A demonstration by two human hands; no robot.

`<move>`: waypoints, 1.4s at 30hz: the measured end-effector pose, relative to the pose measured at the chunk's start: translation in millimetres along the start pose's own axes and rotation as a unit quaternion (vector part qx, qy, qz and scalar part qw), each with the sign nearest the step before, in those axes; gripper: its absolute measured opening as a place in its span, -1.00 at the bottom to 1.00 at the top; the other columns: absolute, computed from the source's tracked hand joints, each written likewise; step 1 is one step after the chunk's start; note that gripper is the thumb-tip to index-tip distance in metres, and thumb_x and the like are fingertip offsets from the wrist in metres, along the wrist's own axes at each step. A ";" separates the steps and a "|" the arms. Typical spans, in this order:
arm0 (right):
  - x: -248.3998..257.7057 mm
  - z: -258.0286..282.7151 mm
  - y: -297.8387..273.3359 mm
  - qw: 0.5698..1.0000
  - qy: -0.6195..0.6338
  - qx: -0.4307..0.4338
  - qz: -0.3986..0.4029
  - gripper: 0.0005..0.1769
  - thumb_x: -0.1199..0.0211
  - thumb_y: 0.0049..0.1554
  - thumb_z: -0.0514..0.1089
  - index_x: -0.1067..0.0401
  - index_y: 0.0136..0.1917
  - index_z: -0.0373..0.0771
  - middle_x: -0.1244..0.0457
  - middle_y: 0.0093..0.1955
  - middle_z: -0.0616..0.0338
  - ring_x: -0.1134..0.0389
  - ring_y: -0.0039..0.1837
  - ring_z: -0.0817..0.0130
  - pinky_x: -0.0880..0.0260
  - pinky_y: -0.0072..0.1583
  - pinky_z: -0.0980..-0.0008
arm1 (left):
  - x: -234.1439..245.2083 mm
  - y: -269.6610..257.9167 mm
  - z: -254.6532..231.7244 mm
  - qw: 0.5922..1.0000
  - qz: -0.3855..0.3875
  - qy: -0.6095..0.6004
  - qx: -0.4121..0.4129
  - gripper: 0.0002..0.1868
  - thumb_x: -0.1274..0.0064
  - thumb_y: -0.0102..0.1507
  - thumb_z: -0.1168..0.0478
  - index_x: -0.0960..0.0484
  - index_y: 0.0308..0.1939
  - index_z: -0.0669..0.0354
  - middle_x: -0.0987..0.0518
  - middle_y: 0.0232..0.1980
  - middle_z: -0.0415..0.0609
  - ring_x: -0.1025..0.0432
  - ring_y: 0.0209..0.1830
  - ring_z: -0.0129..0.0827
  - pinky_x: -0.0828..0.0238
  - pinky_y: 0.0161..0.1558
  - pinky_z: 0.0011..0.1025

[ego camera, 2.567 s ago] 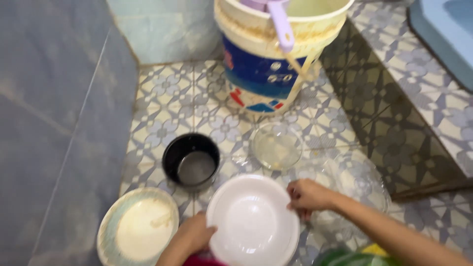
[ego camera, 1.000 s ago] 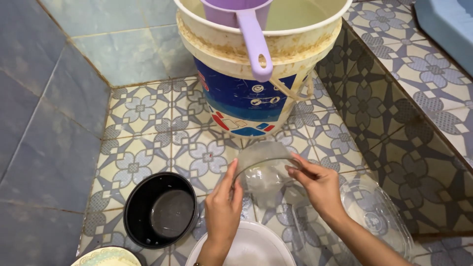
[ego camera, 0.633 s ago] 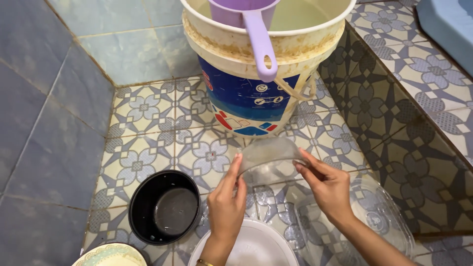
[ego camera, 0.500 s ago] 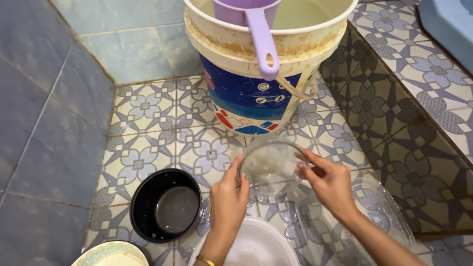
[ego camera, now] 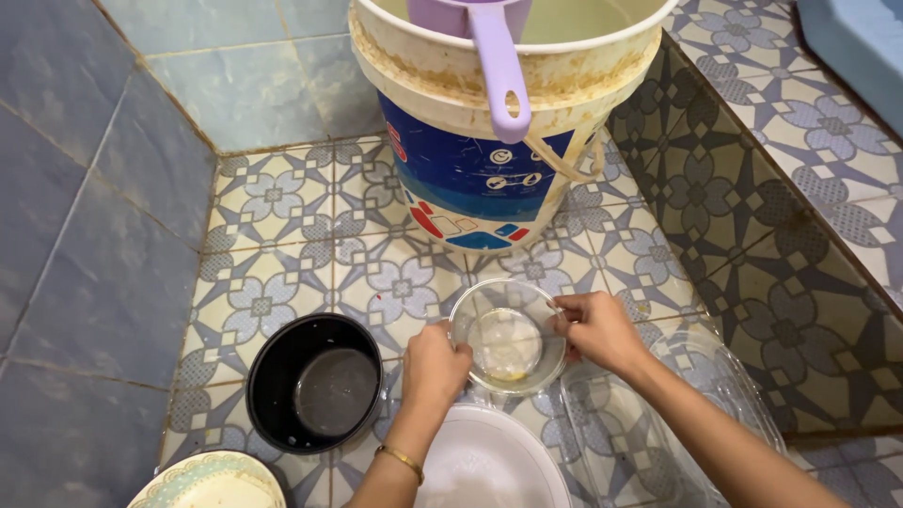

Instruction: Washing dishes and plastic containers on the floor using a bucket of water, sponge, and dish soap.

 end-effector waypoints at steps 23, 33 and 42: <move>143.7 -28.1 -148.4 0.948 0.315 -0.012 -0.036 -0.56 -0.05 0.16 -0.31 -0.37 0.32 -0.37 -0.39 0.22 -0.03 -0.51 0.04 0.22 -0.53 0.04 0.33 | -95.5 -313.3 -99.5 0.917 0.182 -0.171 -0.311 -0.16 -0.43 0.00 0.08 -0.50 0.33 0.21 -0.69 0.15 0.16 -0.60 0.14 -0.02 -0.54 0.15 -0.22; 69.8 113.0 -265.0 0.820 0.341 0.145 0.436 0.05 -0.57 -0.13 -0.18 -0.16 0.54 -0.40 -0.21 0.50 -0.08 -0.21 0.53 0.12 -0.14 0.51 0.13 | 96.7 -273.3 -162.7 0.876 0.148 -0.369 -0.274 -0.42 -0.44 0.07 0.10 -0.67 0.11 0.27 -0.78 -0.07 -0.04 -0.66 -0.07 -0.49 -0.63 0.05 -0.44; -18.3 146.8 -290.4 0.946 0.124 0.188 0.235 -0.15 -0.67 -0.23 -0.23 -0.44 0.31 -0.38 -0.42 0.18 0.01 -0.45 0.20 0.28 -0.48 0.22 0.25 | 200.2 -272.1 -131.4 0.883 0.105 -0.357 -0.285 -0.38 -0.42 0.08 0.07 -0.64 0.15 0.28 -0.76 -0.03 -0.05 -0.64 -0.04 -0.52 -0.60 0.06 -0.46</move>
Point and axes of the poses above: each hand's wrist, its own y-axis towards the middle knuckle, its own x-axis out of the back of the hand, z = x × y, the point moved 9 cm from there along y, towards the middle knuckle
